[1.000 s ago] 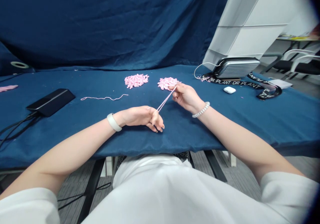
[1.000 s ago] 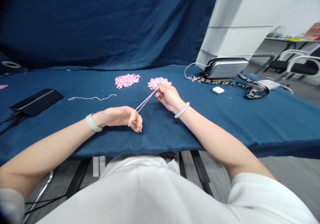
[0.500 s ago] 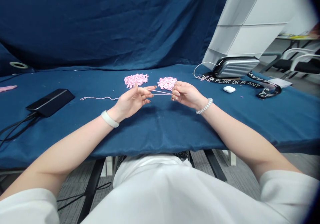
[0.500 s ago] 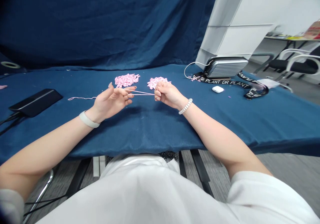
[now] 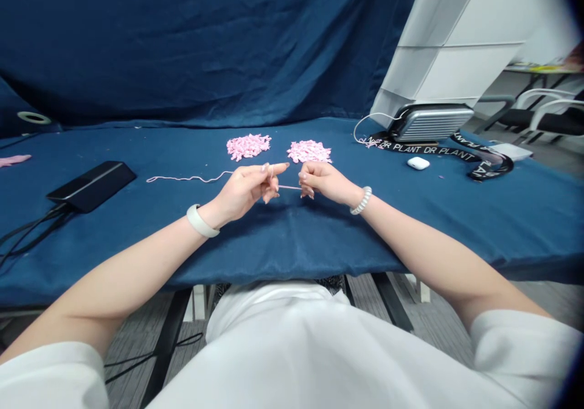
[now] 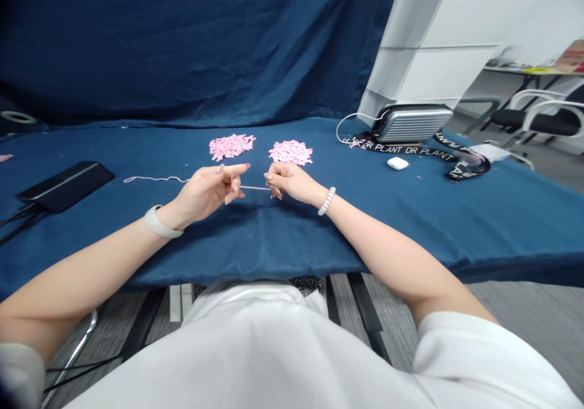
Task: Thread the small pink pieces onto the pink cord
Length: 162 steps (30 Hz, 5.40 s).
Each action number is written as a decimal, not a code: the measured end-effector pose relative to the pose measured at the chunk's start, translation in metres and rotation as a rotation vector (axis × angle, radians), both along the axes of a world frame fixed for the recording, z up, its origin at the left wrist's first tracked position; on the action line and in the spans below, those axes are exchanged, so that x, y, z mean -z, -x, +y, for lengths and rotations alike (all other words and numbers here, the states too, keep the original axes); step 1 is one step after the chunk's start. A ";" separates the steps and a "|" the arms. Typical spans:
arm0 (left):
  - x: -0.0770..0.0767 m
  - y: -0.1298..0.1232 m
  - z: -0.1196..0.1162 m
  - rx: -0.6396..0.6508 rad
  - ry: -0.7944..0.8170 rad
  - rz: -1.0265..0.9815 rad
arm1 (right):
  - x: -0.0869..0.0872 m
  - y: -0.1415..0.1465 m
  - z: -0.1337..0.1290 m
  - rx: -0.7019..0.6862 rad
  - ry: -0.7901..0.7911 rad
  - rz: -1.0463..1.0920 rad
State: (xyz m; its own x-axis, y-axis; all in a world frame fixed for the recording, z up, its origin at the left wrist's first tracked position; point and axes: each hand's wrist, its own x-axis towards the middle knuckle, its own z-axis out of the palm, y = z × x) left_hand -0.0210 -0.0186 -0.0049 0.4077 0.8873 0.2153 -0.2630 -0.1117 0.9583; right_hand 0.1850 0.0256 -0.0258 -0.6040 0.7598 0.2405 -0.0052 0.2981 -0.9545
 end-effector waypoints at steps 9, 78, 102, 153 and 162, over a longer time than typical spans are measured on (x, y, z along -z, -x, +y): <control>0.000 0.001 -0.004 -0.112 -0.173 0.259 | -0.010 -0.009 0.006 0.029 0.071 0.206; 0.019 -0.014 -0.003 -0.016 0.321 0.077 | 0.006 0.017 -0.025 0.284 -0.260 0.047; 0.018 -0.009 -0.002 0.124 0.169 0.354 | 0.004 0.024 -0.034 0.181 0.046 0.178; 0.013 -0.016 -0.015 0.138 0.147 0.279 | 0.011 0.017 -0.028 -0.255 0.425 0.280; 0.015 -0.015 -0.015 0.144 0.169 0.261 | 0.012 0.016 -0.025 -0.256 0.366 0.270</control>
